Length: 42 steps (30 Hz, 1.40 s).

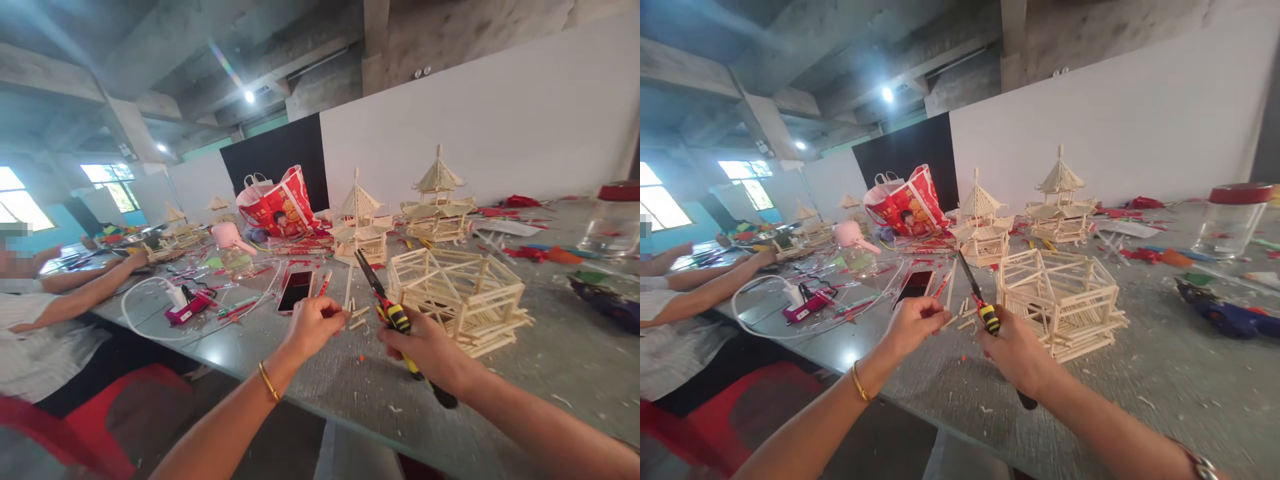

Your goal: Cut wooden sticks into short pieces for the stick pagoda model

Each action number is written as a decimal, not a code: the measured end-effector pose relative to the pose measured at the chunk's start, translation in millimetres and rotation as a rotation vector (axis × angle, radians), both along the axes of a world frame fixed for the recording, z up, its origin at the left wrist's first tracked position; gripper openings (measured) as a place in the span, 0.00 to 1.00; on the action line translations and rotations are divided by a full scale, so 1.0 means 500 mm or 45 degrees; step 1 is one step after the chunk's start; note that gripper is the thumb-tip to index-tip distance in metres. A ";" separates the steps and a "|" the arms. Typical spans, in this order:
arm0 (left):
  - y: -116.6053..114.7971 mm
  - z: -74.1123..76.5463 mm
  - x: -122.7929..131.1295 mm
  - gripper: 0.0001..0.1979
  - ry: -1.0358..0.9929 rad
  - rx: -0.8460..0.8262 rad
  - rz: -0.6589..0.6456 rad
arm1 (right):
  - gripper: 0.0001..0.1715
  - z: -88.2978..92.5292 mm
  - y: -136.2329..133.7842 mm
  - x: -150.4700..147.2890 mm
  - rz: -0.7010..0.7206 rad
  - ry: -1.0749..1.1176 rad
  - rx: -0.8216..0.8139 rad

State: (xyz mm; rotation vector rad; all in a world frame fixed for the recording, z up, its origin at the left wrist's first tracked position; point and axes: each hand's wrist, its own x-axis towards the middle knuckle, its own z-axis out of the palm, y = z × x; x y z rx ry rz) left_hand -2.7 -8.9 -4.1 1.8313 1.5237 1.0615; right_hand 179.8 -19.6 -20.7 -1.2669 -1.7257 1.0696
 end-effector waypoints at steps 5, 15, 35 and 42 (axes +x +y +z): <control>0.006 0.032 -0.045 0.08 0.179 0.158 0.135 | 0.08 0.013 -0.017 0.007 0.049 -0.581 0.310; -0.003 0.074 -0.039 0.08 0.216 0.043 -0.074 | 0.10 0.006 -0.025 -0.001 0.175 -0.710 0.321; -0.002 0.089 -0.037 0.08 0.254 -0.025 -0.106 | 0.14 0.023 -0.025 0.005 0.239 -0.629 0.209; -0.002 0.088 -0.034 0.07 0.308 0.042 -0.105 | 0.12 0.018 -0.021 0.004 0.219 -0.608 0.235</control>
